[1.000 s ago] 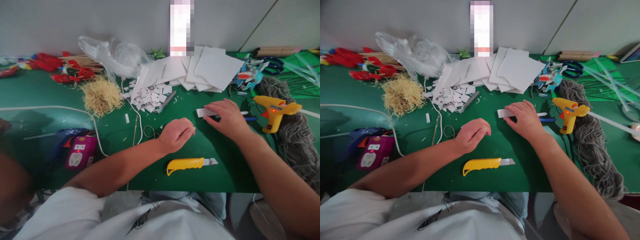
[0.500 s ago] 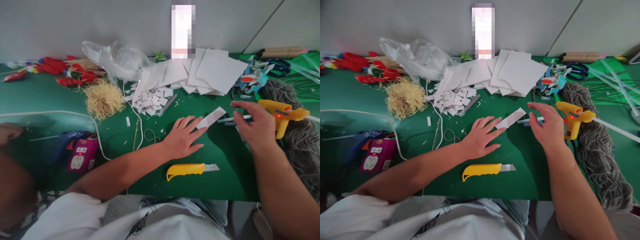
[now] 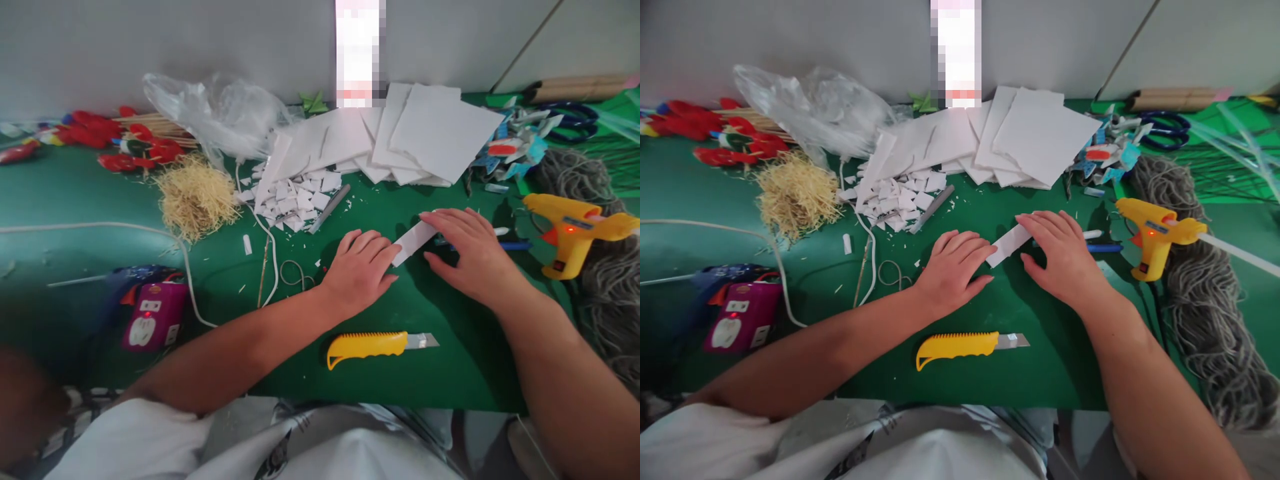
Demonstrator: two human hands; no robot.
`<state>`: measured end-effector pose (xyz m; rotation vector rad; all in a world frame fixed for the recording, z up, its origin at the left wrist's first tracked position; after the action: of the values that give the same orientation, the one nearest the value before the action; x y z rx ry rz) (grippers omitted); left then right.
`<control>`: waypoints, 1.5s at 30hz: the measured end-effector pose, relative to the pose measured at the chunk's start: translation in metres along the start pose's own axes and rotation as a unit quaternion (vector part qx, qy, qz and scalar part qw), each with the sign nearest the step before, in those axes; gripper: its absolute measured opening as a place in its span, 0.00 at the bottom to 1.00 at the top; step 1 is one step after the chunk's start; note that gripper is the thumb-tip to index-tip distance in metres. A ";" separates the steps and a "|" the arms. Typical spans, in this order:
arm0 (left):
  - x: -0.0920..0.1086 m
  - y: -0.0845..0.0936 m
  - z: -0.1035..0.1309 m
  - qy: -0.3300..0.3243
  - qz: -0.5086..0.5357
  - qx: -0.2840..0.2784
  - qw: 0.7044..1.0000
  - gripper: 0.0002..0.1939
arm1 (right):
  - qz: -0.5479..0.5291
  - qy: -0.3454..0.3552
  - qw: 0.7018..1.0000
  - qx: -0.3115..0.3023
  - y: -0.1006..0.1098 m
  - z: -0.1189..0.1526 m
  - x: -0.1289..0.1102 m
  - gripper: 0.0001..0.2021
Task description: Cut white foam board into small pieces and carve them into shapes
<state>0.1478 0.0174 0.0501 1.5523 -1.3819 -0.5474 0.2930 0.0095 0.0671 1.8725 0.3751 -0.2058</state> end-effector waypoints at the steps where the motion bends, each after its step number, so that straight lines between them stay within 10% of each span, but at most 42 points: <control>1: -0.002 0.000 0.000 0.010 -0.010 -0.004 1.000 0.16 | 0.008 0.005 1.000 0.001 -0.003 0.000 0.000 0.25; 8: -0.011 0.012 0.004 0.048 -0.054 0.021 0.997 0.15 | 0.032 0.084 0.994 0.063 0.003 0.000 -0.024 0.18; 15: -0.017 0.040 0.008 0.040 -0.003 0.139 0.989 0.14 | 0.005 0.088 0.989 0.120 0.036 0.002 -0.033 0.32; 20: -0.013 0.039 0.006 0.029 0.060 0.144 0.987 0.14 | 0.042 0.147 0.975 0.162 0.042 0.010 -0.054 0.19; 45: -0.006 0.031 0.006 -0.032 0.138 0.139 0.980 0.08 | -0.036 0.198 0.977 0.073 0.031 0.011 -0.077 0.08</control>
<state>0.1263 0.0234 0.0724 1.5329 -1.7488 -0.2424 0.2330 -0.0214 0.1159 2.0464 0.7169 0.0982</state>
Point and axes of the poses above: each hand's wrist, its own z-axis away from the middle knuckle, its own y-axis out of the back of the hand, x = y × z, the point moved 10 cm from there along -z, towards the middle knuckle, and after that the axes turned 11 degrees about -y, right-handed, at the moved point
